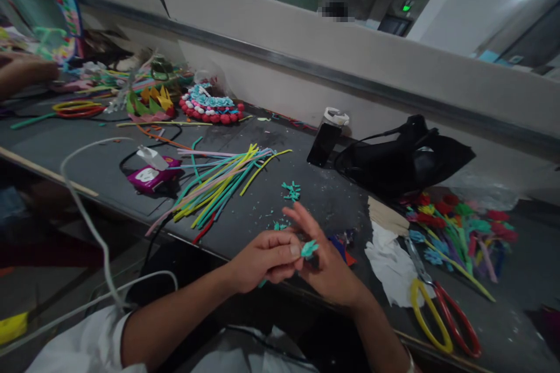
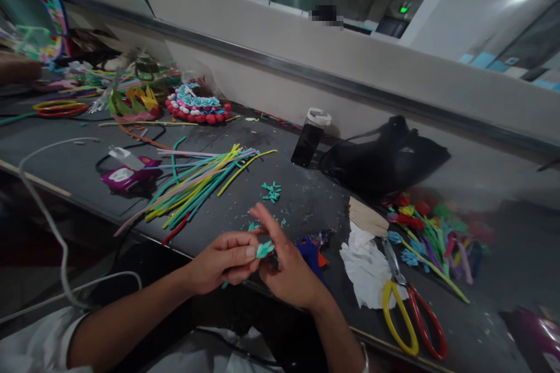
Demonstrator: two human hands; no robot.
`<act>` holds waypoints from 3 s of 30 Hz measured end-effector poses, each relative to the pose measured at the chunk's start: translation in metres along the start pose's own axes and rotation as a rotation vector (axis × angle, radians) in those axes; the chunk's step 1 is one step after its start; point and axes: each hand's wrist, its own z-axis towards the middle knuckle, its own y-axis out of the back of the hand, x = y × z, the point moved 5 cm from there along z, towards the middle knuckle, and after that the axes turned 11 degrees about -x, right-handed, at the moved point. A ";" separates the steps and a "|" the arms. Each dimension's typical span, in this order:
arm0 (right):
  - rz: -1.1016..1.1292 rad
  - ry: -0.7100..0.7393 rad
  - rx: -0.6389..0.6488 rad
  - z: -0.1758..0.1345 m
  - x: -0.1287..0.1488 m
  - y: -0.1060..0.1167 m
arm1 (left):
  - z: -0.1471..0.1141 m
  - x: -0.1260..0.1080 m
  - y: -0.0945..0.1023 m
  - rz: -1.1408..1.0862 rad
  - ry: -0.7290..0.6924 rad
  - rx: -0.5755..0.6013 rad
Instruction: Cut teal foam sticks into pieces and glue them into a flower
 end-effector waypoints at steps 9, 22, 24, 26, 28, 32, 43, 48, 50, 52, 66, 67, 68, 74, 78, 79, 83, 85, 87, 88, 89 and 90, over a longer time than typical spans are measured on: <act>0.119 -0.309 -0.206 -0.021 -0.022 0.038 | -0.002 -0.025 0.015 -0.039 -0.076 -0.145; 0.464 -0.161 -0.818 -0.051 -0.006 0.104 | -0.013 -0.051 0.047 -0.214 -0.283 -0.544; 0.337 -0.139 -0.792 -0.051 -0.002 0.097 | -0.014 -0.050 0.046 -0.207 -0.277 -0.553; 0.053 -0.142 -0.666 -0.046 0.000 0.086 | -0.014 -0.050 0.045 -0.198 -0.269 -0.560; -0.249 -0.113 -0.454 -0.036 -0.002 0.071 | -0.011 -0.053 0.042 -0.197 -0.274 -0.555; -0.533 -0.060 -0.302 -0.002 -0.012 0.064 | 0.005 -0.066 0.033 -0.196 -0.316 -0.520; -0.731 -0.071 -0.230 0.110 -0.088 0.069 | 0.048 -0.046 0.058 -0.162 -0.324 -0.547; -0.774 -0.074 -0.081 0.141 -0.114 0.056 | 0.047 -0.041 0.066 -0.151 -0.282 -0.577; -0.796 -0.090 -0.043 0.146 -0.120 0.053 | 0.047 -0.042 0.065 -0.151 -0.278 -0.570; -0.810 -0.104 -0.022 0.147 -0.123 0.049 | 0.046 -0.042 0.063 -0.149 -0.270 -0.549; -0.553 0.012 -0.215 0.074 -0.022 0.066 | 0.033 -0.038 0.037 -0.130 -0.126 -0.394; -0.521 0.023 -0.223 0.064 -0.011 0.065 | 0.032 -0.037 0.034 -0.132 -0.110 -0.380; -0.459 0.044 -0.247 0.055 0.000 0.063 | 0.031 -0.035 0.032 -0.131 -0.095 -0.364; -0.457 0.110 -0.464 0.019 0.033 0.050 | 0.027 -0.030 0.023 -0.087 -0.091 -0.320; -0.501 0.181 -0.547 0.013 0.040 0.040 | 0.027 -0.025 0.022 -0.063 -0.110 -0.309; -0.508 0.194 -0.557 0.012 0.041 0.038 | 0.027 -0.024 0.022 -0.060 -0.109 -0.305; -0.537 0.237 -0.578 0.011 0.042 0.036 | 0.027 -0.022 0.019 -0.049 -0.104 -0.297; -0.561 0.262 -0.565 0.011 0.042 0.036 | 0.027 -0.022 0.019 -0.043 -0.108 -0.295; -0.592 0.301 -0.535 0.011 0.044 0.035 | 0.027 -0.022 0.018 -0.038 -0.115 -0.294; -0.607 0.321 -0.518 0.011 0.044 0.034 | 0.027 -0.022 0.019 -0.037 -0.120 -0.295; -0.618 0.336 -0.504 0.011 0.045 0.034 | 0.027 -0.023 0.019 -0.035 -0.124 -0.297; -0.625 0.345 -0.495 0.011 0.045 0.034 | 0.027 -0.023 0.020 -0.033 -0.129 -0.300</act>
